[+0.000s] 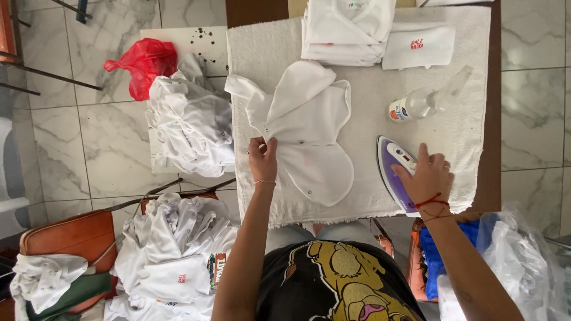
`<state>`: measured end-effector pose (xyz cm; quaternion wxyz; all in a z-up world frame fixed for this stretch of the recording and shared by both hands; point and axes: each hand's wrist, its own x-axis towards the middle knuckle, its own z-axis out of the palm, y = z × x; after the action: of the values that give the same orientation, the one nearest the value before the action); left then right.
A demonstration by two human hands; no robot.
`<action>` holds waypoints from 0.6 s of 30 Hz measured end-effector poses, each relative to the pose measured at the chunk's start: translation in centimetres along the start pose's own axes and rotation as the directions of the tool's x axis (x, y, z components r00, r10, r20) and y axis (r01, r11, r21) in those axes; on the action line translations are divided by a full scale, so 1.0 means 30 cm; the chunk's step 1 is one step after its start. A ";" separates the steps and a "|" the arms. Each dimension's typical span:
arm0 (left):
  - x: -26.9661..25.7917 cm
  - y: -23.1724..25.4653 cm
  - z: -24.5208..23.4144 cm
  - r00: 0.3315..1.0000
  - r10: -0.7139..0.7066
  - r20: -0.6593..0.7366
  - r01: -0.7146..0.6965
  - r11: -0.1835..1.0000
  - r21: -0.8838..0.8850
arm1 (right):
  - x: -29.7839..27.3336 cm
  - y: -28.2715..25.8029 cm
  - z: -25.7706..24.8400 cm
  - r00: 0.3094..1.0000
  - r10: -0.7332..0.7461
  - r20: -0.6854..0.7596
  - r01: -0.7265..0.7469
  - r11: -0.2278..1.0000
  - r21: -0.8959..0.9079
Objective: Ironing and folding baby onesies on a table using a steam iron and spray bottle.
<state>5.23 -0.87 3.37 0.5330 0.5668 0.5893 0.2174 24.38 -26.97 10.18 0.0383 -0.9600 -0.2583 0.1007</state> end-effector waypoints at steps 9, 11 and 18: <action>-0.128 0.417 -0.155 0.749 0.538 0.385 -0.345 0.814 -0.468 | 0.192 -0.509 -0.366 0.754 -0.564 -0.337 0.623 0.451 0.639; -0.170 0.532 -0.216 0.616 0.599 0.512 -0.450 0.801 -0.396 | 0.206 -0.625 -0.469 0.663 -0.682 -0.308 0.634 0.293 0.716; -0.281 0.703 -0.373 0.483 0.607 0.631 -0.607 0.752 -0.258 | 0.163 -0.691 -0.391 0.221 -0.975 -0.004 0.620 0.137 0.772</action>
<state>2.86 1.00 28.50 0.5981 0.7757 0.1126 0.1672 20.90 -6.85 23.38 0.3367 -0.4922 -0.7014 0.3904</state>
